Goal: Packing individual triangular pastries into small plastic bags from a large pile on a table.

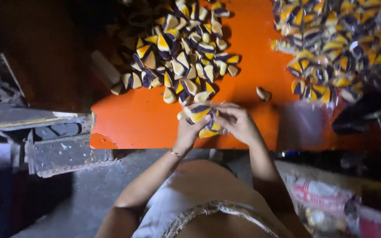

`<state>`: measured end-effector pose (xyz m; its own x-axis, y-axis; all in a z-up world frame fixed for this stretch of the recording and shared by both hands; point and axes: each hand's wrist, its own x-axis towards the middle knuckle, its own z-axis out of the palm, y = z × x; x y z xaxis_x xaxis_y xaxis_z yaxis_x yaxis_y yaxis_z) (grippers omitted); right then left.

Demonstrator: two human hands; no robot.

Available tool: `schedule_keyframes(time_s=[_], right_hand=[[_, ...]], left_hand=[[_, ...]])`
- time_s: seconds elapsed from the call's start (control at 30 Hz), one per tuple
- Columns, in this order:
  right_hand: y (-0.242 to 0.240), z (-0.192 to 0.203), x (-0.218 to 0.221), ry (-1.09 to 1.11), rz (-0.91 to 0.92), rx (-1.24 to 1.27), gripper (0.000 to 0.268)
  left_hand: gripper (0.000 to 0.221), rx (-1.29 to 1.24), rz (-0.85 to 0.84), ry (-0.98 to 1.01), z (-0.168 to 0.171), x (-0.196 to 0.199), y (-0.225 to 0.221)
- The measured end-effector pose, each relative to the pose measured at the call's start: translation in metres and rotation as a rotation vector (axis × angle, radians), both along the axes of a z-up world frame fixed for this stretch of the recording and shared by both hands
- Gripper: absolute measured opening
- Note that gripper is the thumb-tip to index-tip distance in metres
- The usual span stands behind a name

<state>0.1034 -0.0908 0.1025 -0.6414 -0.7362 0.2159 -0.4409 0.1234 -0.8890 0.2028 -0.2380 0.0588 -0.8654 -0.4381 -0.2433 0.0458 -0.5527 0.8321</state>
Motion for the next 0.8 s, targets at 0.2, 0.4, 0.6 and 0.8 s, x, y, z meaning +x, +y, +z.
schedule_keyframes(time_s=[0.2,0.4,0.6,0.8], right_hand=[[-0.02,0.014,0.08,0.332,-0.473,-0.103,0.029],[-0.002,0.01,0.093,0.289,-0.607,-0.118,0.036],[0.023,0.045,0.085,0.149,-0.595,-0.113,0.012],[0.049,0.039,0.085,0.019,-0.744,-0.054,0.023]], left_hand=[[0.046,-0.035,0.062,0.061,0.002,0.009,-0.007],[0.053,-0.119,-0.117,0.057,0.02,0.018,0.005],[0.053,-0.045,-0.335,0.189,0.049,0.001,0.008],[0.045,0.174,-0.379,0.047,0.024,-0.02,0.041]])
